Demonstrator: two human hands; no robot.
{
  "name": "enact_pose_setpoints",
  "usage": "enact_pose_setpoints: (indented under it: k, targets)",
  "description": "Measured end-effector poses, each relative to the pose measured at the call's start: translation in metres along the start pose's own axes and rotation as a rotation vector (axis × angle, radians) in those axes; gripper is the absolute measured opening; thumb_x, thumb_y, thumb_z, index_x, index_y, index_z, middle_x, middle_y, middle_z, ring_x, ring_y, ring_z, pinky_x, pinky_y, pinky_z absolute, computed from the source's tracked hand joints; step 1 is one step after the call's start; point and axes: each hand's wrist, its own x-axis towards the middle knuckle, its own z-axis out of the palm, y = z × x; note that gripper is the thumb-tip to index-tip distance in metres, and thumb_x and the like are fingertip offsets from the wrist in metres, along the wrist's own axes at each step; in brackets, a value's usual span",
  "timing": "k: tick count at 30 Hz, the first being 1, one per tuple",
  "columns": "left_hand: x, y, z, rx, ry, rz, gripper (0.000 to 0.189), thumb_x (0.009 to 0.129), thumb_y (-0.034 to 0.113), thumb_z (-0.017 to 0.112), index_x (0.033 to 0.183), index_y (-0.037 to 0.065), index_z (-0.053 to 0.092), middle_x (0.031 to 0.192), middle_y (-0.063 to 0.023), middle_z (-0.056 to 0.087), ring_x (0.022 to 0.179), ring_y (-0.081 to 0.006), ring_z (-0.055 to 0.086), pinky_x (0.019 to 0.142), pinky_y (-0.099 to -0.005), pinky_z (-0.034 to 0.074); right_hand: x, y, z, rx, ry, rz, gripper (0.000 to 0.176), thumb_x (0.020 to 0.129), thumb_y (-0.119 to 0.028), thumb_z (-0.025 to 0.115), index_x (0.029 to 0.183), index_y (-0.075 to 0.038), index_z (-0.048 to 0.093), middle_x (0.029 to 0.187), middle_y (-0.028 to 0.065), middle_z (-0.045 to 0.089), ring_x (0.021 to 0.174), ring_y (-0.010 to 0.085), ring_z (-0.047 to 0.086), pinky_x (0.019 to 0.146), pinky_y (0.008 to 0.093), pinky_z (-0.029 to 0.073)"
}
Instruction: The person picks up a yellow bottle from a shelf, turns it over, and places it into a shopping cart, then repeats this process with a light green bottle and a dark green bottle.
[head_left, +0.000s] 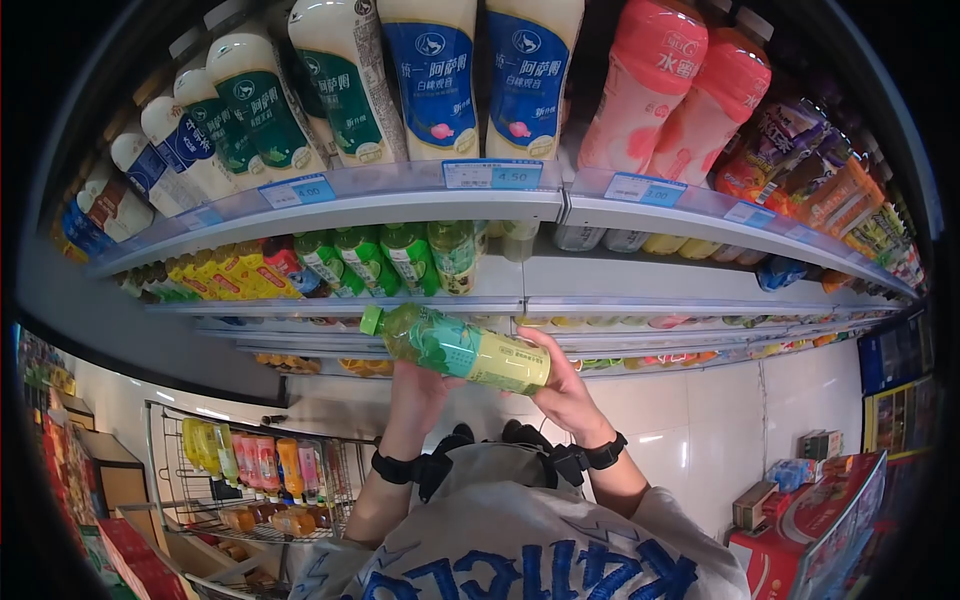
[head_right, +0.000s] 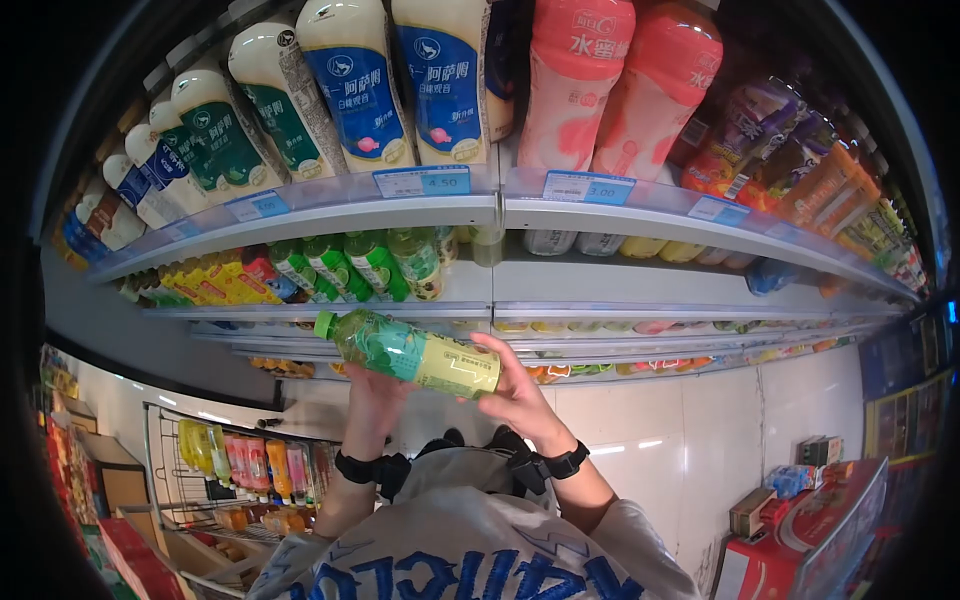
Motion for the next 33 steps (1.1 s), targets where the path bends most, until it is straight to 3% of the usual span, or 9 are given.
enact_pose_setpoints:
  k: [2,5,7,10,14,16,20,23,33]
  targets:
    - [-0.003,0.001,0.005,0.006,-0.002,0.009,0.054,0.102,0.05,0.038,0.139,0.011,0.04,0.134,-0.0088,0.054,0.118,-0.0227,0.058,0.088,-0.0407,0.056,-0.003,0.001,-0.004,0.286,-0.01,0.06,0.062,0.097,-0.025,0.06,0.147,-0.006,0.029,0.127,0.0135,0.053,0.105,0.025,0.063,0.088,0.0376,0.054]
    - [0.001,0.013,0.027,0.002,0.025,0.023,0.059,0.1,0.052,0.04,0.142,0.011,0.037,0.136,-0.0105,0.052,0.12,-0.024,0.057,0.088,-0.0405,0.055,-0.001,0.012,-0.027,0.564,-0.218,0.427,0.08,0.09,-0.056,0.06,0.145,-0.005,0.032,0.122,0.0219,0.058,0.102,0.0287,0.065,0.084,0.0382,0.054]
    - [0.002,0.019,0.038,0.114,0.057,0.013,0.1,0.081,0.073,0.051,0.153,0.013,0.018,0.146,-0.0117,0.042,0.128,-0.0257,0.051,0.096,-0.0459,0.051,-0.004,0.017,-0.026,0.623,-0.311,0.381,0.079,0.091,-0.058,0.057,0.144,-0.004,0.035,0.112,0.0252,0.062,0.101,0.0294,0.065,0.085,0.0419,0.053]
    - [0.005,0.023,0.037,0.134,-0.001,0.013,0.095,0.084,0.073,0.047,0.152,0.012,0.02,0.146,-0.0126,0.043,0.128,-0.0269,0.05,0.097,-0.0473,0.051,-0.008,0.009,-0.009,0.629,-0.221,0.232,0.069,0.094,-0.031,0.062,0.148,-0.007,0.027,0.124,0.0228,0.057,0.098,0.0286,0.065,0.082,0.038,0.054]
    - [0.002,0.019,0.022,0.13,-0.014,-0.089,0.088,0.088,0.071,0.042,0.149,0.011,0.024,0.146,-0.012,0.043,0.129,-0.0276,0.05,0.1,-0.048,0.049,-0.007,-0.001,0.002,0.435,-0.156,0.112,0.072,0.092,-0.02,0.064,0.15,-0.009,0.023,0.128,0.0188,0.054,0.099,0.0279,0.064,0.084,0.0359,0.053]
    - [0.002,0.013,0.019,0.076,-0.002,-0.005,0.066,0.098,0.058,0.042,0.143,0.009,0.035,0.139,-0.0114,0.05,0.123,-0.0267,0.054,0.093,-0.0474,0.053,-0.005,-0.009,0.006,0.17,-0.068,0.125,0.077,0.088,-0.01,0.066,0.15,-0.011,0.021,0.131,0.0153,0.052,0.1,0.0272,0.063,0.085,0.0346,0.051]
    - [0.0,0.004,0.003,-0.018,0.032,-0.016,0.065,0.097,0.056,0.045,0.141,0.009,0.036,0.137,-0.011,0.051,0.122,-0.0263,0.055,0.091,-0.0462,0.054,-0.004,-0.014,0.006,0.252,-0.078,0.154,0.064,0.095,-0.018,0.057,0.148,-0.008,0.023,0.129,0.0168,0.054,0.099,0.0279,0.064,0.084,0.0363,0.053]
    - [0.001,0.005,-0.003,-0.041,-0.075,0.046,0.064,0.097,0.053,0.049,0.141,0.009,0.036,0.136,-0.01,0.052,0.12,-0.0252,0.056,0.09,-0.0443,0.054,-0.003,0.005,-0.021,0.585,-0.205,0.354,0.059,0.103,-0.043,0.035,0.143,0.0,0.031,0.121,0.0196,0.06,0.096,0.0291,0.067,0.078,0.0395,0.056]
    - [0.004,0.018,0.035,0.108,0.11,0.078,0.05,0.103,0.034,0.045,0.144,0.01,0.03,0.134,-0.0112,0.052,0.124,-0.0241,0.053,0.088,-0.0428,0.056,-0.004,0.001,0.004,0.154,0.043,0.007,0.058,0.094,-0.021,0.055,0.145,-0.003,0.032,0.132,0.0158,0.052,0.119,0.0282,0.055,0.094,0.0427,0.049]
